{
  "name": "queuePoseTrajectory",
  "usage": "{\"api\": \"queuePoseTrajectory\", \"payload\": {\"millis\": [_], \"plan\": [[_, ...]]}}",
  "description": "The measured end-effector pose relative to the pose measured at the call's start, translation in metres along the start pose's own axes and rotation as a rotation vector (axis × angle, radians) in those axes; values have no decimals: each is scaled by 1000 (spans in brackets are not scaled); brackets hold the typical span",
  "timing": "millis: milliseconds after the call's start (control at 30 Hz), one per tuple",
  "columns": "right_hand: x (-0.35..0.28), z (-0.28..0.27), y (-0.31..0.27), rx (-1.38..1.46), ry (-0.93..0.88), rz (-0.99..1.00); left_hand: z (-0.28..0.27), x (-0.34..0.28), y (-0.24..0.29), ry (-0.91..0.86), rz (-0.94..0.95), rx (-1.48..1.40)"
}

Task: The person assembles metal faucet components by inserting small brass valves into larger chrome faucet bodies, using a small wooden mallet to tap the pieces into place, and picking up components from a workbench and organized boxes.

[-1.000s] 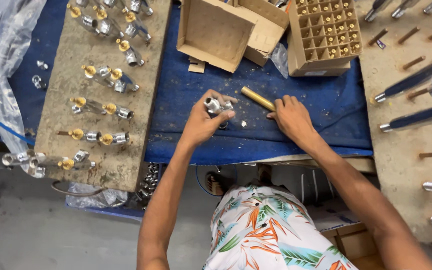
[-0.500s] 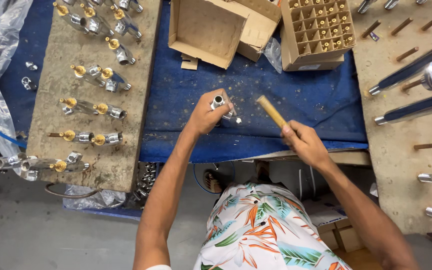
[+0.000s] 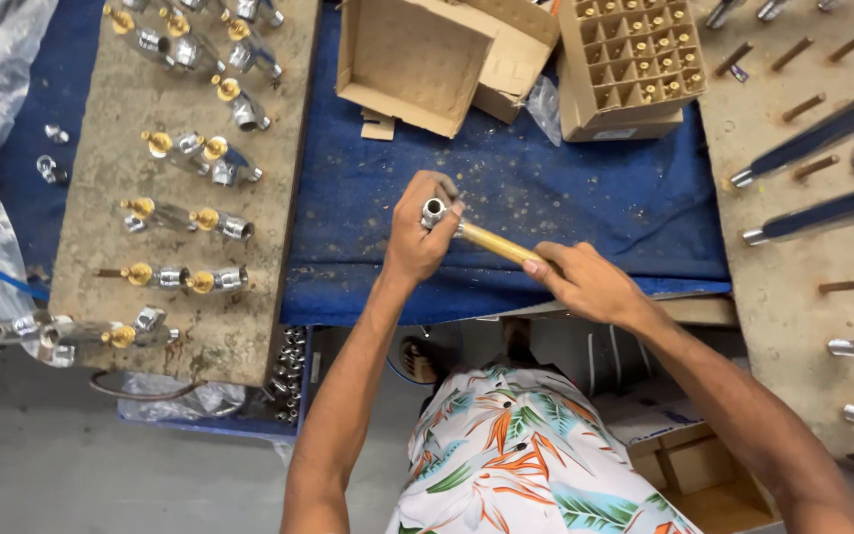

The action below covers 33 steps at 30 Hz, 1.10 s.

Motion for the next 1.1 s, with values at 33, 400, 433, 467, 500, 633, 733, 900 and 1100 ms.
{"api": "queuePoseTrajectory", "payload": {"millis": [33, 400, 433, 467, 500, 633, 733, 900, 1100], "plan": [[0, -2, -5, -36, 10, -39, 2, -1, -3, -2, -19, -38], [10, 4, -14, -119, -38, -44, 15, 1, -28, -140, -136, -238], [6, 5, -21, -107, 8, -94, 15, 0, -25, -113, -108, -212], [5, 6, -17, -109, 9, -34, 14, -1, -23, -85, -79, -185], [5, 7, -14, -109, 10, 26, 15, -1, -25, -94, -98, -199], [4, 14, -28, -149, 72, 48, 13, 0, -27, -117, -141, -182], [1, 18, -16, -138, 41, 167, 17, -2, -30, -141, -163, -146], [2, 20, -30, -222, 168, -231, 18, 7, -33, -279, -195, 55], [18, 18, 44, -243, 153, 52, 74, 66, -34, -433, -280, 515]]}}
Point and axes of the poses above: each hand's wrist, its own x-axis towards the middle knuckle, its own z-axis out of the palm, y = z × x, the point moved 9 cm from there along x, towards the middle knuckle, and after that the axes turned 10 degrees about x, right-handed, at the moved point
